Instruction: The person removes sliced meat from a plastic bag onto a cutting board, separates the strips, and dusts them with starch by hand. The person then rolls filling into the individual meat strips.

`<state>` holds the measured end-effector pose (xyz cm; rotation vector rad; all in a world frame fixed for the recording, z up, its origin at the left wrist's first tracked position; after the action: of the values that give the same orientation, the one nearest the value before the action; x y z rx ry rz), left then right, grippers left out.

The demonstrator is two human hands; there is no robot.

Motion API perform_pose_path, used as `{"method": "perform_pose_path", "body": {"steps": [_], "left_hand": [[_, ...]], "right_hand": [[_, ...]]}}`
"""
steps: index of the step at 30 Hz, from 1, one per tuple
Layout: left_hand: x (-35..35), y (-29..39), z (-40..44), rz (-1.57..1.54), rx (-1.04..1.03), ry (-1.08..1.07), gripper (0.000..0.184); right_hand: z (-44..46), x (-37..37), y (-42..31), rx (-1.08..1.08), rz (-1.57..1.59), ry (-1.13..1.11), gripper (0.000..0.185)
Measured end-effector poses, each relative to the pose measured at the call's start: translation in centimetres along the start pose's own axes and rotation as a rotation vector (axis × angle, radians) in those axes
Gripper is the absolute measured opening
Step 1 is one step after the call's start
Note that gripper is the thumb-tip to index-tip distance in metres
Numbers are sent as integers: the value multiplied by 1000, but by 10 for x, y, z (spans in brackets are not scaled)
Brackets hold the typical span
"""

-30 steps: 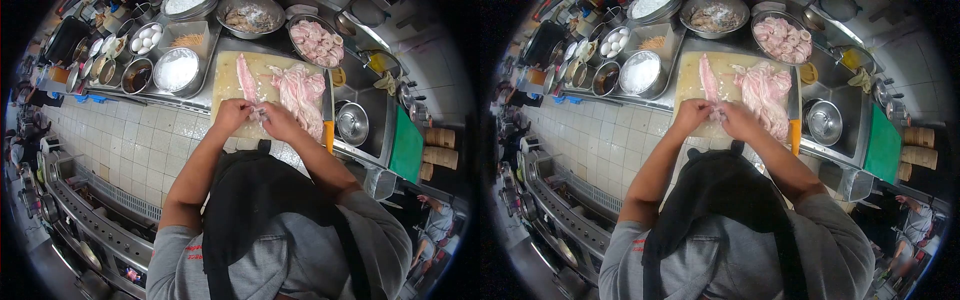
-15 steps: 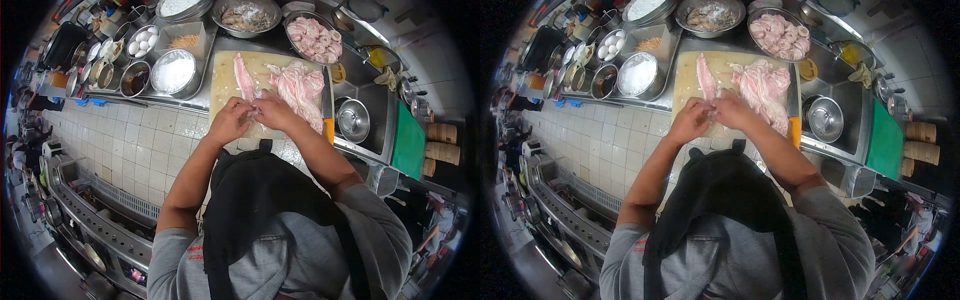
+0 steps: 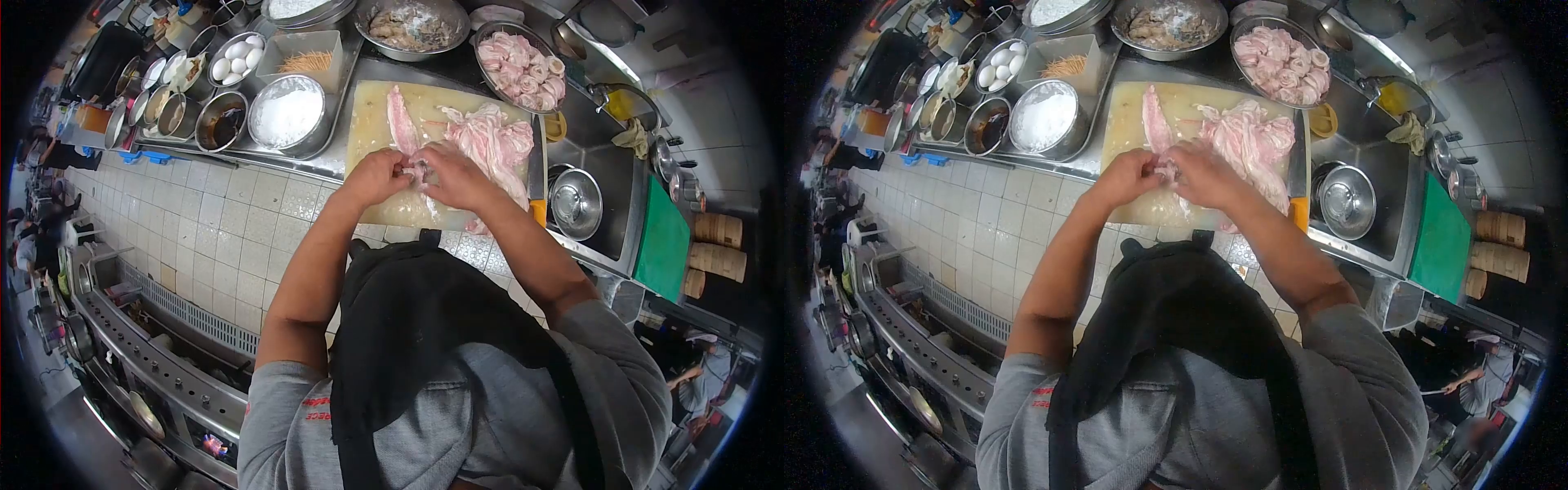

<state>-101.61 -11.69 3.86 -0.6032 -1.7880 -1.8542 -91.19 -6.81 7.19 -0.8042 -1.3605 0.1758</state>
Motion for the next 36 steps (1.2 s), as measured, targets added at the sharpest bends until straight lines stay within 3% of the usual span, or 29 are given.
{"method": "perform_pose_path", "body": {"steps": [4, 6, 8, 9, 11, 14, 20, 23, 25, 30, 36], "left_hand": [[-8, -25, 9, -217, 135, -118, 23], [-15, -32, 8, -357, 192, -167, 25], [1, -33, 5, -328, 186, 46, 32], [1, -27, 2, -327, 185, 41, 32], [23, 5, -5, -70, -56, 209, 37], [17, 12, -9, 30, -3, 110, 38], [18, 0, -1, 127, -2, 194, 31], [18, -7, 3, 161, 49, 202, 29], [17, -10, 7, 172, 65, 184, 29], [16, -17, 8, 150, 110, 148, 30], [35, 3, 3, 34, 60, 322, 29]], "right_hand": [[2, -13, -1, 119, -112, 54, 37], [8, -15, 9, 72, -111, 56, 34], [12, -13, 17, 20, -111, 59, 30], [15, -10, 17, 8, -109, 59, 28], [20, -9, 20, -4, -104, 57, 27], [29, -17, 38, -67, -81, -15, 30], [27, -6, 29, -82, -25, 28, 33], [23, 8, 13, 26, -42, 174, 36], [28, -5, 21, -4, -10, 47, 39], [39, -9, 32, -9, -61, 21, 33], [60, -2, 42, -114, -111, -33, 29]]}}
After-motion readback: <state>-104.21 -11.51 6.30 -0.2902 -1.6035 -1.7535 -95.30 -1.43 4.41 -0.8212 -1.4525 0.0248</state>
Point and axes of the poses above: each hand's wrist, its own z-axis towards the middle knuckle, its own x-axis out of the back of the hand, y = z × x, the point moved 9 cm from there along z, towards the middle knuckle, and after that the axes turned 4 degrees about -x, right-handed, at the moved point
